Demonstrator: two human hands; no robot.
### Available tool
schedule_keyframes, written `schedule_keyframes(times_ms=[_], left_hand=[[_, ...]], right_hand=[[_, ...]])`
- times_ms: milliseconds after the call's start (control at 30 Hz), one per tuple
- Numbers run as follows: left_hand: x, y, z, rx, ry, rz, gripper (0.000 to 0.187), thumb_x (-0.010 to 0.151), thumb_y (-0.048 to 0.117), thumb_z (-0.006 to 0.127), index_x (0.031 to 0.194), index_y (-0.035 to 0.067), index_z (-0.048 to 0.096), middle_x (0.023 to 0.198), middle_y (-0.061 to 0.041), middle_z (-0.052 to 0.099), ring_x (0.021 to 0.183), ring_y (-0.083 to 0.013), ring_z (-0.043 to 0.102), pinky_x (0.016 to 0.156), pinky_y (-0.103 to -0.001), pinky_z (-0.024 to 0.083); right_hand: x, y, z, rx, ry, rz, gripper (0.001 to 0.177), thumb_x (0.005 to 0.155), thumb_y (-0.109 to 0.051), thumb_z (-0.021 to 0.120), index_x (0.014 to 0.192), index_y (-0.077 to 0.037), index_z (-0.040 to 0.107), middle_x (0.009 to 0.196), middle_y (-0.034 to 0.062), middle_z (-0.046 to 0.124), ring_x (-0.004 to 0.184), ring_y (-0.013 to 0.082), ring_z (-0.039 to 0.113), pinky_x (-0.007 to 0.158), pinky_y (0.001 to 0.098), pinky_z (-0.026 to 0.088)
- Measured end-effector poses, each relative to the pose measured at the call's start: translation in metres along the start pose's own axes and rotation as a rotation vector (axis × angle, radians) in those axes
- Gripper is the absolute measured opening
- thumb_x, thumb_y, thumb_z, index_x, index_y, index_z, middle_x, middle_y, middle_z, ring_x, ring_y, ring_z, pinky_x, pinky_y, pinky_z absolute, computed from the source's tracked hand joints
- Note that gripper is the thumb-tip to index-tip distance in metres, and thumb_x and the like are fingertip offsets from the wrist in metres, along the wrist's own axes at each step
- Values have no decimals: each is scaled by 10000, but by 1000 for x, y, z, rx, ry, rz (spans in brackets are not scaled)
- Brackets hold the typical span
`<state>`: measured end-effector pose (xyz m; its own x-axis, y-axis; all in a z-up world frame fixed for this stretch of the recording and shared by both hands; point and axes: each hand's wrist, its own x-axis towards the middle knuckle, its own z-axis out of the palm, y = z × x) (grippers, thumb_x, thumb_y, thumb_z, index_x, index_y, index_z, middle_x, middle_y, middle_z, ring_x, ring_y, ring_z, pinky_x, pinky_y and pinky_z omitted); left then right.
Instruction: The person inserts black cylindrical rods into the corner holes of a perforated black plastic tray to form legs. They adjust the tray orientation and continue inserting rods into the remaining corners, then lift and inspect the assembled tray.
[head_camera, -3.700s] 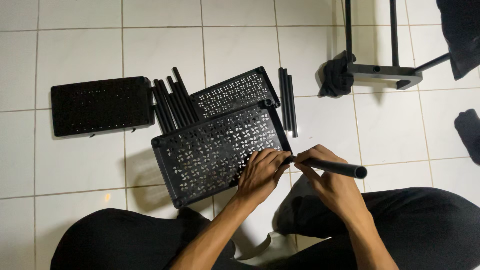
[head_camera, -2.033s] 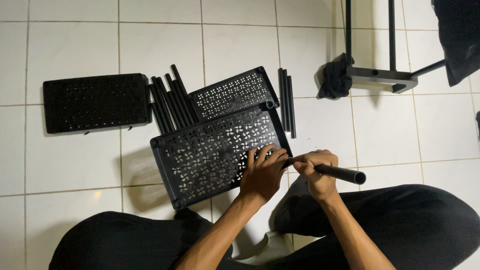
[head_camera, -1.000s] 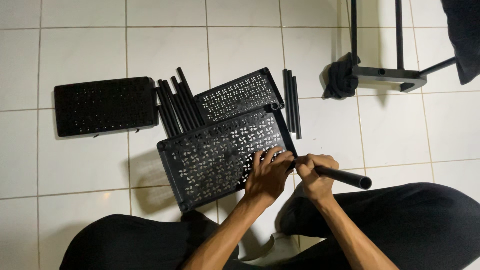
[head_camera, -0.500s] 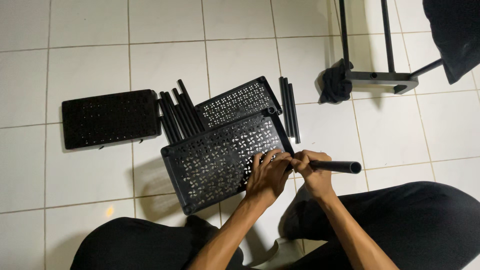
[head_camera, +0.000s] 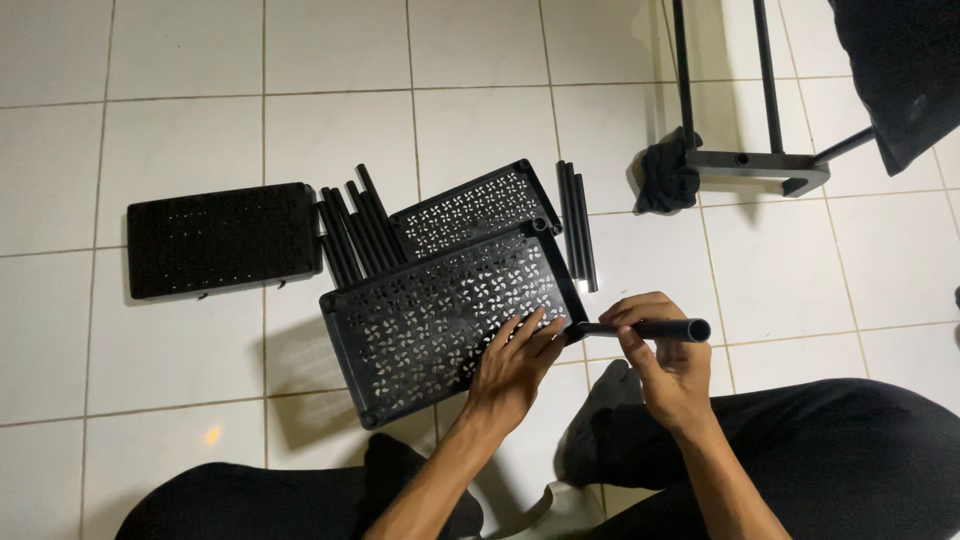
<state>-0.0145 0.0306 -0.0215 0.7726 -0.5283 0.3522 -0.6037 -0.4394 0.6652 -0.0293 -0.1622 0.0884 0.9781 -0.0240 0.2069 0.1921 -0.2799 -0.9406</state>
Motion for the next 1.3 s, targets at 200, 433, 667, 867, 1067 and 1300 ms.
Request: schedule_keyframes(times_ms=[200, 433, 667, 867, 1067, 1300], left_hand=[[-6, -2, 0, 33, -38, 21, 357, 903, -5, 589, 1247, -11, 684, 1449, -144, 599, 1418, -407, 439, 1187, -544, 312], [7, 5, -7, 27, -122, -113, 438, 922, 114, 662, 1339, -1, 598, 1481, -190, 530, 1455, -405, 383, 1194, -534, 275], [11, 5, -1, 53, -165, -137, 446, 943, 210, 649, 1347, 31, 588, 1515, -182, 482, 1461, -402, 342, 1181, -546, 226], [15, 2, 6, 117, -137, -106, 395, 986, 211, 629, 1371, 122, 618, 1509, -164, 521, 1470, -411, 355, 1203, -606, 195], [29, 0, 7, 146, -221, -136, 481, 956, 237, 594, 1410, 84, 552, 1565, -171, 437, 1473, -409, 314, 1193, -614, 158], [25, 3, 13, 185, -264, -166, 509, 997, 312, 551, 1437, 59, 521, 1591, -124, 408, 1510, -368, 270, 1219, -577, 162]], right_hand=[[0, -4, 6, -96, -16, 32, 80, 982, -86, 658, 1011, -11, 655, 1086, 130, 668, 994, 195, 657, 828, 313, 537], [-4, -13, 19, 78, 48, -57, 203, 1070, -134, 583, 1231, -16, 540, 1179, 138, 627, 1119, 230, 663, 985, 375, 563], [-9, -13, 16, 71, 126, -88, 206, 1089, -131, 502, 1222, 6, 577, 1149, 153, 662, 1088, 252, 701, 986, 405, 594], [-9, 31, 44, 74, 102, 168, 184, 1084, -142, 515, 1085, 17, 608, 1076, 137, 685, 994, 182, 668, 886, 324, 568], [-9, 53, 53, 79, 144, 262, 178, 1020, -169, 605, 945, -9, 620, 987, 78, 667, 863, 121, 639, 752, 278, 549], [-5, 46, 26, 145, 132, 192, 471, 1034, -206, 663, 647, -109, 413, 622, -6, 427, 596, 79, 346, 562, 260, 317]])
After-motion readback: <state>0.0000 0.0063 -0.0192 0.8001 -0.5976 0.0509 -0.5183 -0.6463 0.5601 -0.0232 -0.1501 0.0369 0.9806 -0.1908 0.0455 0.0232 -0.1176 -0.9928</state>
